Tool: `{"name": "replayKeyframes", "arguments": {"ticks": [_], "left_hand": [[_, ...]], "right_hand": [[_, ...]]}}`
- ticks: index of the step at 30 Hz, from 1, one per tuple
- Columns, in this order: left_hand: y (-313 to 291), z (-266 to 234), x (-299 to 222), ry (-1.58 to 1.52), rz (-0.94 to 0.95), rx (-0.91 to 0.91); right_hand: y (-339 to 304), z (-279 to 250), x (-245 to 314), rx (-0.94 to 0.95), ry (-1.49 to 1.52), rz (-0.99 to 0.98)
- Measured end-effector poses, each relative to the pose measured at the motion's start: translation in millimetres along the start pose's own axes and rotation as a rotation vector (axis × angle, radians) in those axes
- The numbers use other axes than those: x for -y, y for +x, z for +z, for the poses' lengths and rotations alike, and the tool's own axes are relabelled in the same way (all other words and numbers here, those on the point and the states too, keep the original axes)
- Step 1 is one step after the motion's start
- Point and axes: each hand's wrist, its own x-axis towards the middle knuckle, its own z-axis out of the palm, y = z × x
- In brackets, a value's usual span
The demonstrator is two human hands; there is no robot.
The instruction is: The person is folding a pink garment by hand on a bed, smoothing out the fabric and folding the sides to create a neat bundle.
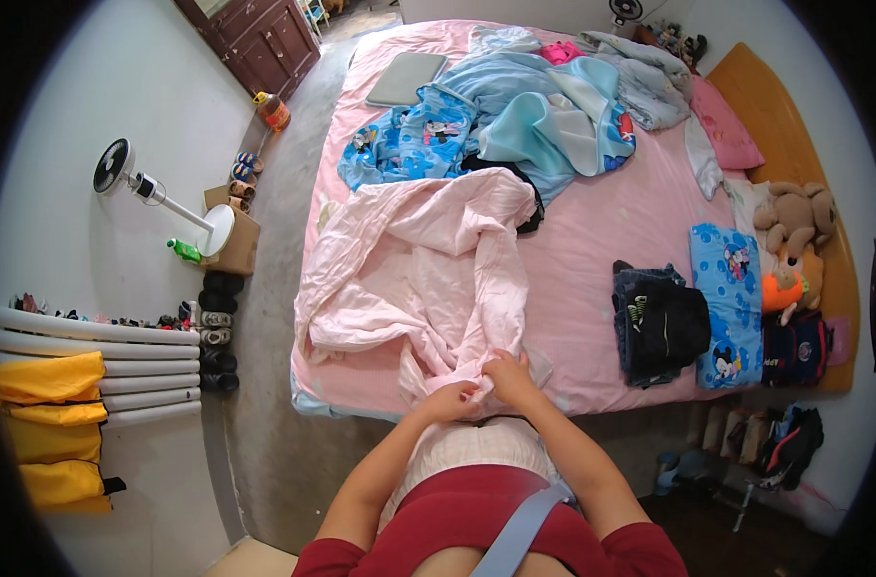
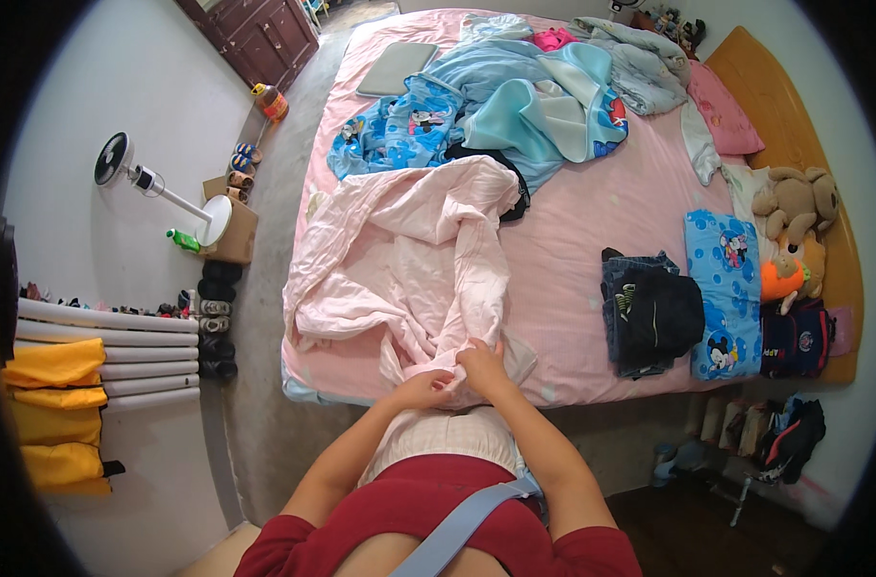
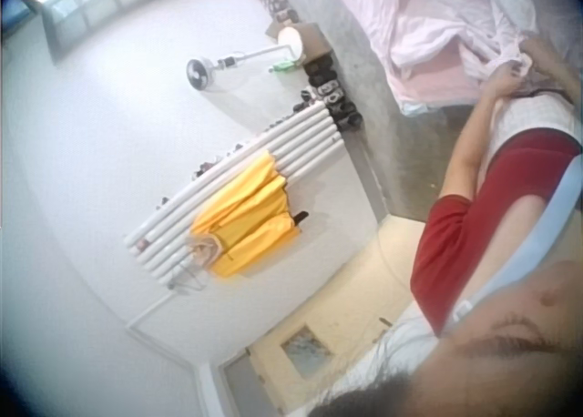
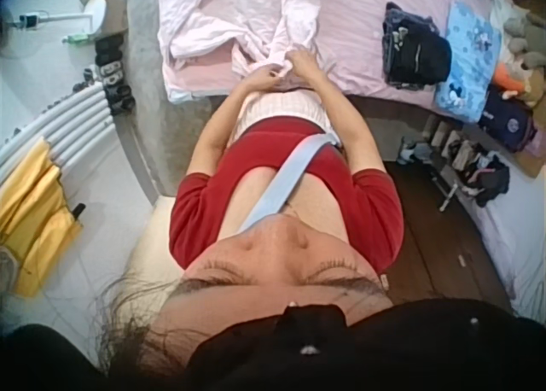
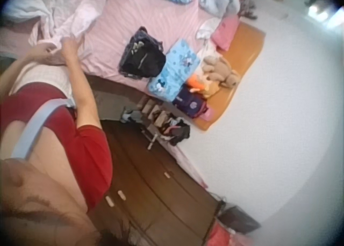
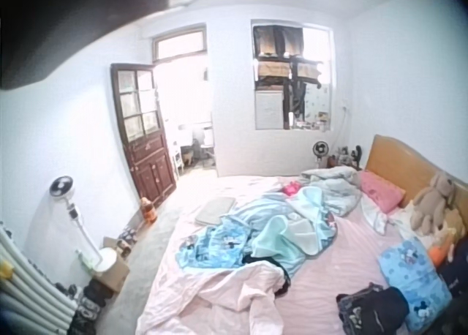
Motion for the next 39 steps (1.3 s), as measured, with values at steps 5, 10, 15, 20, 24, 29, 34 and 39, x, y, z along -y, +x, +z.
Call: {"name": "replayKeyframes", "arguments": {"ticks": [5,10,15,20,24,29,34,39], "left_hand": [[9.1,-13.9,24.0,0.4,0.12,-0.115],[8.2,1.8,24.7,0.874,0.133,-0.215],[12.8,2.1,47.0,0.823,-0.116,-0.181],[8.1,1.0,39.0,0.598,0.029,-0.295],[12.0,12.5,-5.3,0.272,0.084,-0.347],[33.2,40.2,-20.1,0.042,0.189,-0.34],[49.2,43.0,-71.1,0.323,0.215,-0.182],[93.4,68.8,-94.9,0.382,0.201,-0.03]], "right_hand": [[-5.6,23.6,-14.9,0.123,0.081,-0.073],[-18.1,22.4,-21.0,-0.013,0.107,-0.216],[-26.6,9.2,-7.2,0.078,0.1,-0.214],[-29.0,2.0,8.3,0.0,0.153,-0.141],[-27.0,-15.3,17.7,-0.055,0.037,-0.117],[-11.1,-19.3,-32.0,-0.127,0.128,-0.181],[-11.2,-74.4,-68.6,-0.151,0.052,-0.313],[-11.2,-113.0,-109.6,-0.162,-0.305,-0.335]]}}
